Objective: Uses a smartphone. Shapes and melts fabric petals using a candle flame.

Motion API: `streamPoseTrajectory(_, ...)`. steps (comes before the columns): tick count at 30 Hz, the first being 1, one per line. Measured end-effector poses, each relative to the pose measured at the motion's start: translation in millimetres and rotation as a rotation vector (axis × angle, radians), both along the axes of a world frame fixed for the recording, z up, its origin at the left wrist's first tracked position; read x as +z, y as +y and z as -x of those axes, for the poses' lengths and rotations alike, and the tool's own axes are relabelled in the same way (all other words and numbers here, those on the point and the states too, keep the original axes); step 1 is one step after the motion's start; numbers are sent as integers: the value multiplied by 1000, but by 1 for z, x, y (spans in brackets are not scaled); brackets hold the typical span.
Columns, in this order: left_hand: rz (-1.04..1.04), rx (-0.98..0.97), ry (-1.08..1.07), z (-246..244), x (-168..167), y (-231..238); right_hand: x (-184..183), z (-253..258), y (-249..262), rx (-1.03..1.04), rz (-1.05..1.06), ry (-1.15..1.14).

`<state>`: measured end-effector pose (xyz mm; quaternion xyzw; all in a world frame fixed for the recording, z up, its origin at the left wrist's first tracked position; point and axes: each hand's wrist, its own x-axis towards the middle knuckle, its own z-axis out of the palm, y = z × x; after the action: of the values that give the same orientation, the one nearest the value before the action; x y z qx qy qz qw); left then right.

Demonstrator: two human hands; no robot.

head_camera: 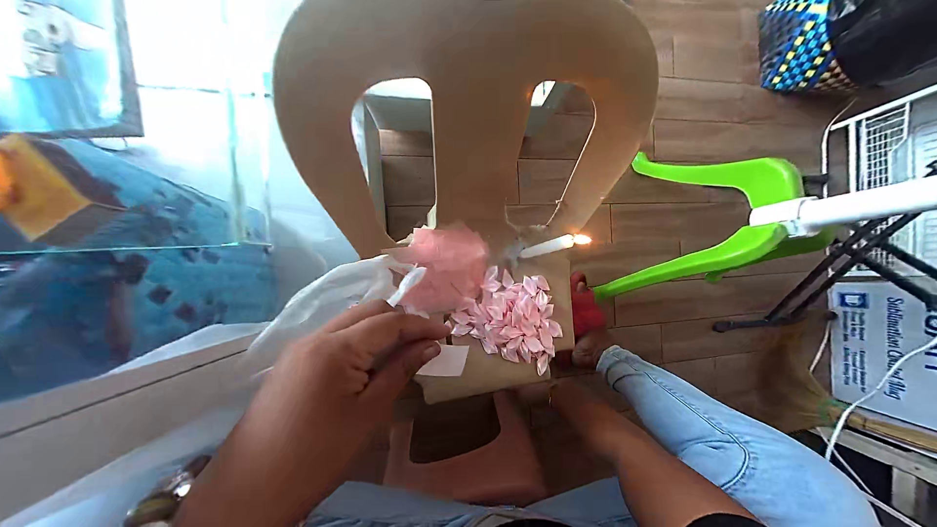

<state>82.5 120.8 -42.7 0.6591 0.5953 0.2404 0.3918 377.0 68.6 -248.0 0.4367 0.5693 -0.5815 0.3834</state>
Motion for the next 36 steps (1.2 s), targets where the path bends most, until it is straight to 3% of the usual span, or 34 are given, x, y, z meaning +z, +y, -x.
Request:
streamPoseTrajectory(4,-1,-86,126,-4,-4,13,7,18,-6,342,-36,8)
streamPoseTrajectory(6,71,-156,202,-7,-9,18,-21,20,-26,488,-141,81)
streamPoseTrajectory(7,138,-189,251,-11,-12,20,-33,18,-34,523,-183,147)
streamPoseTrajectory(9,276,-257,348,-17,-18,21,-10,27,-37,512,-179,170)
streamPoseTrajectory(12,442,-361,478,-21,-23,26,59,41,-23,350,-188,269)
streamPoseTrajectory(17,395,-364,637,-33,-59,18,150,28,-10,-22,-368,591)
streamPoseTrajectory(21,452,-325,652,-40,-89,17,200,6,-3,-233,-569,663)
streamPoseTrajectory(28,459,-307,672,-46,-113,17,208,-9,14,-496,-774,695)
streamPoseTrajectory(36,410,-276,658,-47,-126,20,206,-3,32,-703,-749,593)
